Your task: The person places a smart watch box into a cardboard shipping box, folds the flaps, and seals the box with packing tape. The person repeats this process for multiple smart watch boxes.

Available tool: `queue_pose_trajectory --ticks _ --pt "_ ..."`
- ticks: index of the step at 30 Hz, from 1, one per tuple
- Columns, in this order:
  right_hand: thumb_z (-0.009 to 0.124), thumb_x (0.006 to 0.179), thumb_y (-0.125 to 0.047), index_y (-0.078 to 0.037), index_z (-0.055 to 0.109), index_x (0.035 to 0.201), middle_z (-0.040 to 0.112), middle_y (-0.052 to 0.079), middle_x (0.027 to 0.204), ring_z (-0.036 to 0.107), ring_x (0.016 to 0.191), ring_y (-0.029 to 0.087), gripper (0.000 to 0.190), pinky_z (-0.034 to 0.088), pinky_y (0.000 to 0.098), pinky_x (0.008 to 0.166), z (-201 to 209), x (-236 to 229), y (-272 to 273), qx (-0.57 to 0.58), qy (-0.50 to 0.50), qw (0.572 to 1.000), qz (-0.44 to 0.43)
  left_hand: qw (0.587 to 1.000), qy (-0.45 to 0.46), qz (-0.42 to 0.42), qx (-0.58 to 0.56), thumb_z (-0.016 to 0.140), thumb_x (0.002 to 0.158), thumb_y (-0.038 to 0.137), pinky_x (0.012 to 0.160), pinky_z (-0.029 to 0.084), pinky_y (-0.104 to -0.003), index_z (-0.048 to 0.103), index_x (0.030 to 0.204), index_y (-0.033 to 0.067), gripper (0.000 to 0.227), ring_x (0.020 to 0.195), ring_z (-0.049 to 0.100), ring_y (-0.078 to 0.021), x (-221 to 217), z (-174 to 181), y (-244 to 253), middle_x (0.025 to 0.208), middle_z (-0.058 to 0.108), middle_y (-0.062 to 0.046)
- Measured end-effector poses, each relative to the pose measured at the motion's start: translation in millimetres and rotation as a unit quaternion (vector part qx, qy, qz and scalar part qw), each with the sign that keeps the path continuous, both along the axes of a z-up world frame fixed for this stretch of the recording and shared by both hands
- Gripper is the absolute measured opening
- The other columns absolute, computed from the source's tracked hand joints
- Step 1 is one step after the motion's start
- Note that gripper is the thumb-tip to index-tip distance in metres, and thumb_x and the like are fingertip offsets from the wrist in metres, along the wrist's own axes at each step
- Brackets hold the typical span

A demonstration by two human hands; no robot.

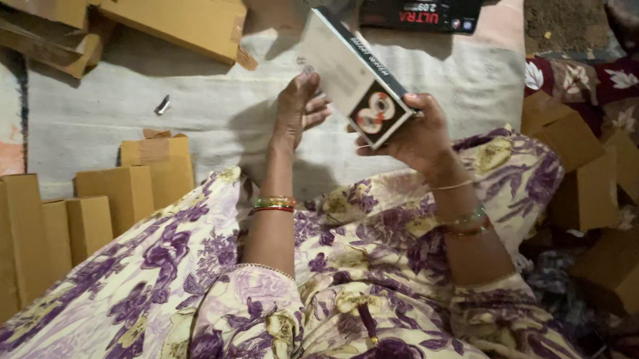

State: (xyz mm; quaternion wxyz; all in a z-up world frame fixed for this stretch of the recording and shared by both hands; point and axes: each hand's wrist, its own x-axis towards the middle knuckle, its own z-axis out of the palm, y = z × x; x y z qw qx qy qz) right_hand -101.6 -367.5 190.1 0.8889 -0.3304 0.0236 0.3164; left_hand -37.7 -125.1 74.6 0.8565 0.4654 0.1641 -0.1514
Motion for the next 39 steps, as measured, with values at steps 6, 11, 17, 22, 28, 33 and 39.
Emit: queue_pose_trajectory --ticks 6,11,17,22,28,33,39 --pt "0.05 0.097 -0.058 0.002 0.04 0.158 0.057 0.041 0.133 0.071 0.1 0.041 0.086 0.06 0.0518 0.092 17 1 19 0.111 0.009 0.993 0.028 0.988 -0.122 0.013 -0.092 0.087 0.084 0.016 0.082 0.067 -0.04 0.061 0.125 -0.0057 0.053 0.095 0.074 -0.0235 0 39 -15 0.11 0.072 -0.015" --pt "0.048 0.098 -0.063 0.002 0.04 0.16 0.058 0.042 0.133 0.07 0.098 0.039 0.09 0.061 0.0481 0.089 12 1 13 0.133 0.001 0.991 0.016 0.981 -0.162 -0.079 -0.072 0.085 0.083 0.01 0.084 0.067 -0.038 0.06 0.124 -0.0026 0.049 0.097 0.075 -0.02 -3 62 -7 0.111 0.074 -0.014" --pt "0.072 0.092 -0.049 0.011 0.048 0.153 0.056 0.038 0.131 0.065 0.103 0.035 0.088 0.059 0.0448 0.086 -3 4 12 -0.078 -0.126 0.988 -0.042 0.984 -0.11 -0.066 0.121 0.084 0.085 0.012 0.074 0.064 -0.031 0.065 0.124 0.0006 0.045 0.087 0.077 -0.0209 9 38 -4 0.101 0.078 -0.017" --pt "0.087 0.061 -0.037 -0.019 0.047 0.152 0.054 0.024 0.136 0.062 0.113 0.038 0.101 0.059 0.0453 0.086 -8 2 9 -0.612 -0.363 0.701 -0.051 0.926 -0.14 0.298 0.184 0.08 0.081 0.011 0.075 0.061 -0.03 0.067 0.12 0.001 0.043 0.087 0.073 -0.0155 31 -18 44 0.102 0.074 -0.009" --pt "0.099 0.049 -0.03 -0.011 0.049 0.147 0.051 0.024 0.138 0.06 0.118 0.036 0.112 0.058 0.0379 0.096 -37 24 -4 -0.701 -0.302 0.646 -0.011 0.866 -0.028 0.428 0.256 0.088 0.086 0.017 0.108 0.046 -0.043 0.032 0.151 -0.0007 0.087 0.128 0.046 -0.0305 90 -62 158 0.14 0.04 -0.024" --pt "0.098 0.055 -0.022 0.002 0.06 0.128 0.073 0.02 0.106 0.073 0.094 0.03 0.086 0.059 0.0356 0.08 -64 36 -27 -0.714 -0.109 0.687 0.081 0.914 0.0 0.396 0.087 0.088 0.076 0.012 0.114 0.039 -0.048 -0.003 0.154 0.0031 0.121 0.137 0.046 -0.0343 149 -62 203 0.151 0.041 -0.026" --pt "0.095 0.067 -0.014 0.003 0.074 0.097 0.075 0.017 0.093 0.071 0.079 0.028 0.04 0.053 0.0344 0.067 -70 41 -30 -0.628 -0.102 0.763 0.115 0.9 -0.12 0.343 0.241 0.091 0.078 0.006 0.117 0.04 -0.044 0.028 0.152 -0.0053 0.098 0.134 0.052 -0.034 131 -10 169 0.146 0.048 -0.025"
